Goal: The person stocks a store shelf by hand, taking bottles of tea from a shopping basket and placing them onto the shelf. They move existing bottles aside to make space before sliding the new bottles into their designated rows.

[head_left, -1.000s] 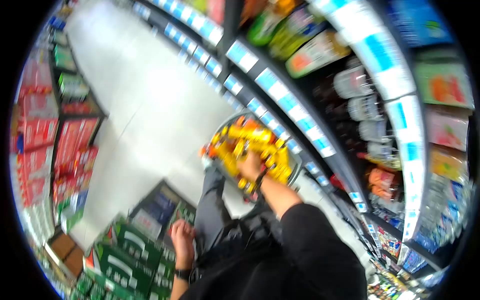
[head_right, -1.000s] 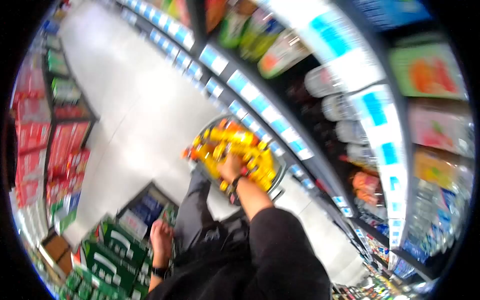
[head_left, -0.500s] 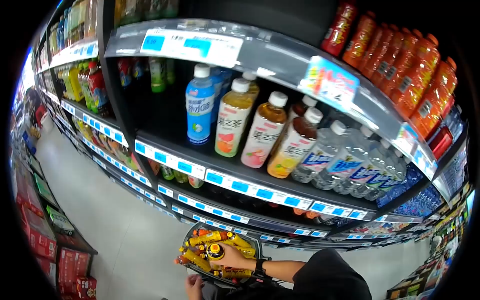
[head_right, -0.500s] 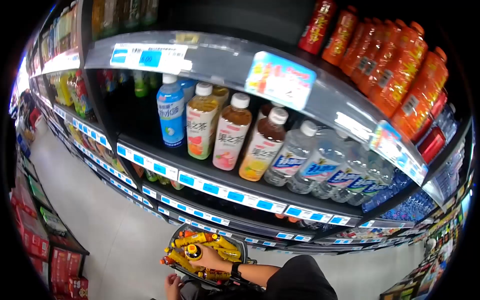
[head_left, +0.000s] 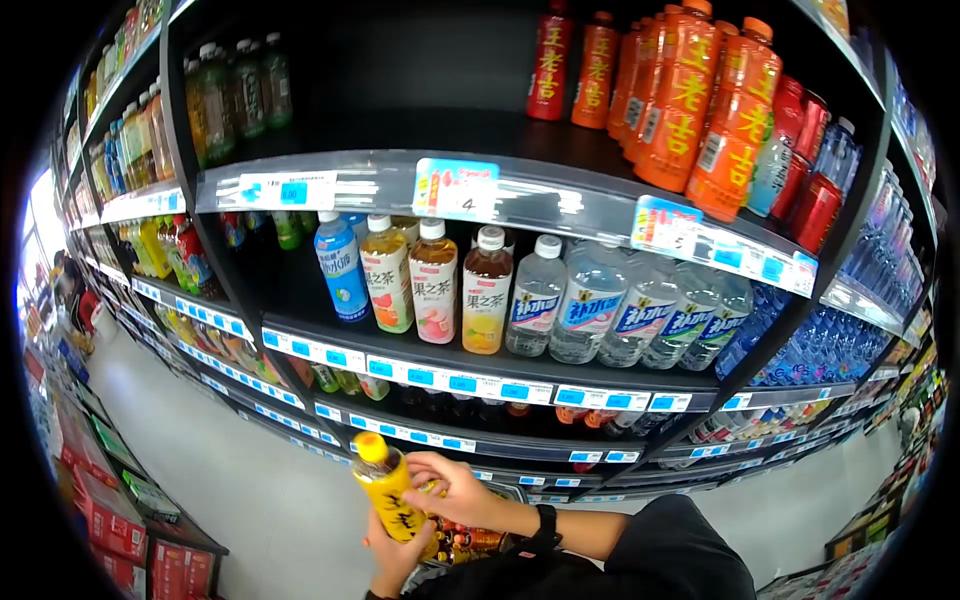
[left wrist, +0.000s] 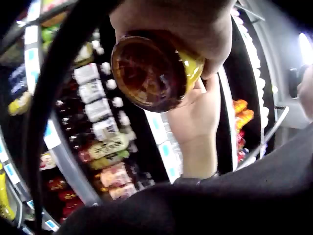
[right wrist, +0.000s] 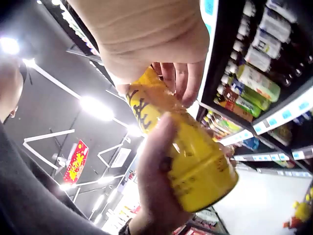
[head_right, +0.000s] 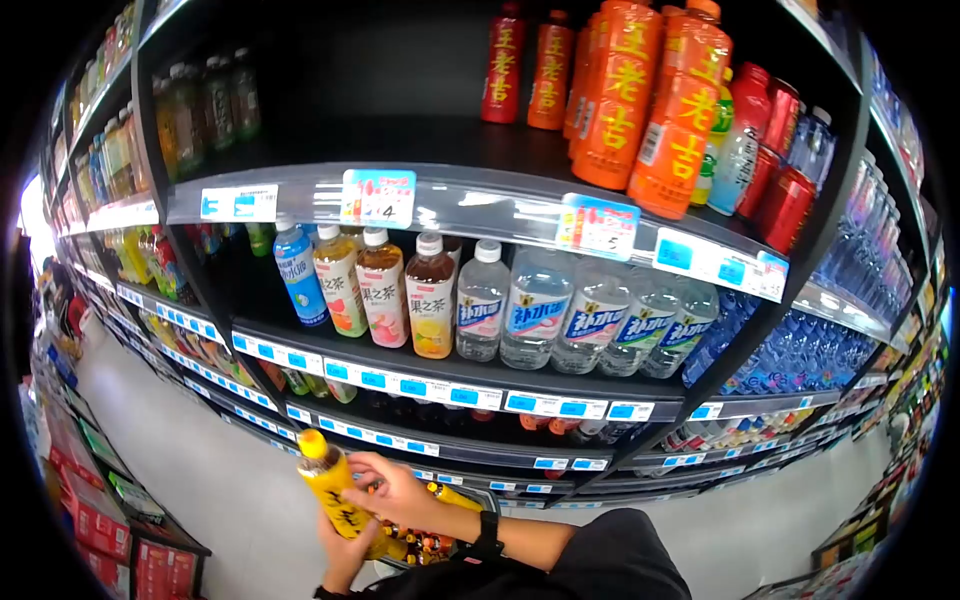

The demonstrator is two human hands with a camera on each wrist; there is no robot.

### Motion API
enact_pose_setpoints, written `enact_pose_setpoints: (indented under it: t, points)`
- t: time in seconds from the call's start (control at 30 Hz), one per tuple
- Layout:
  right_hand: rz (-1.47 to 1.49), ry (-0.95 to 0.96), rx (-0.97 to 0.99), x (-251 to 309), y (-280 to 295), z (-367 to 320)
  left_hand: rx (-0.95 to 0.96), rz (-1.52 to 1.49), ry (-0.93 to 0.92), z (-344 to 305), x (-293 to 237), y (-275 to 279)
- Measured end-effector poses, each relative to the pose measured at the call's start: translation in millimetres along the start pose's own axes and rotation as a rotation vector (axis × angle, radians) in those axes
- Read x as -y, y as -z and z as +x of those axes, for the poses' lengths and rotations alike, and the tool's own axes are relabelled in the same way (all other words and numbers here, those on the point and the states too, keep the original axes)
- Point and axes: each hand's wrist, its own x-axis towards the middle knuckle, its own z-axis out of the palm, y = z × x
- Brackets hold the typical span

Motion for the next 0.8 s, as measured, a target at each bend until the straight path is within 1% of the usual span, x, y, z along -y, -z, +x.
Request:
enact_pose_setpoints:
  t: [0.03, 0.1, 0.13, 0.17, 0.23, 0.3, 0.37, 0.43, 0.5, 0.57, 0.6, 0.63, 0.67, 0.7, 0.77, 0.8]
  points:
    - [-0.034, 0.176, -0.074, 14.4, 5.4, -3.0, 0.006, 0.002, -0.016, 11.4, -20.6, -2.4]
    - [-0.182, 0.377, -0.189, 28.0, 23.9, -12.6, 0.127, -0.325, 0.106, 36.0, -61.2, -1.9]
    - [-0.197, 0.441, -0.237, 35.3, 32.1, -19.1, 0.226, -0.403, 0.078, 55.1, -89.1, -7.8]
    - [-0.199, 0.463, -0.277, 42.0, 40.9, -27.1, 0.324, -0.481, 0.052, 75.4, -118.8, -15.8]
    - [-0.281, 0.505, -0.353, 54.0, 58.7, -45.7, 0.402, -0.467, -0.002, 107.3, -169.9, -27.9]
    - [-0.337, 0.525, -0.443, 59.5, 74.5, -64.2, 0.504, -0.504, 0.021, 138.3, -209.4, -35.4]
    - [-0.374, 0.551, -0.551, 67.9, 87.8, -82.6, 0.491, -0.587, 0.044, 164.1, -248.2, -50.2]
    - [-0.498, 0.627, -0.657, 80.1, 103.3, -98.1, 0.402, -0.550, 0.063, 189.5, -290.0, -62.5]
    - [-0.628, 0.689, -0.754, 94.2, 121.0, -113.2, 0.395, -0.357, 0.016, 215.1, -322.9, -77.9]
    - [-0.766, 0.757, -0.853, 115.7, 136.0, -128.4, 0.440, -0.224, 0.029, 241.9, -349.0, -92.9]
    - [-0.820, 0.825, -0.896, 128.6, 142.4, -133.5, 0.453, -0.142, 0.053, 254.7, -359.5, -103.4]
    - [-0.875, 0.894, -0.940, 141.9, 148.9, -137.5, 0.465, -0.060, 0.075, 266.1, -367.4, -115.2]
    - [-0.925, 0.937, -0.978, 153.0, 155.5, -141.3, 0.465, -0.042, 0.062, 276.6, -368.8, -126.9]
    - [-0.974, 0.979, -1.017, 163.6, 161.6, -144.6, 0.475, -0.050, 0.098, 284.3, -373.1, -139.3]
    - [-1.130, 1.078, -1.059, 188.7, 172.1, -148.4, 0.496, -0.005, 0.152, 317.2, -373.8, -160.6]
    - [-1.257, 1.103, -1.082, 201.4, 176.2, -149.7, 0.505, 0.019, 0.162, 334.9, -371.6, -171.7]
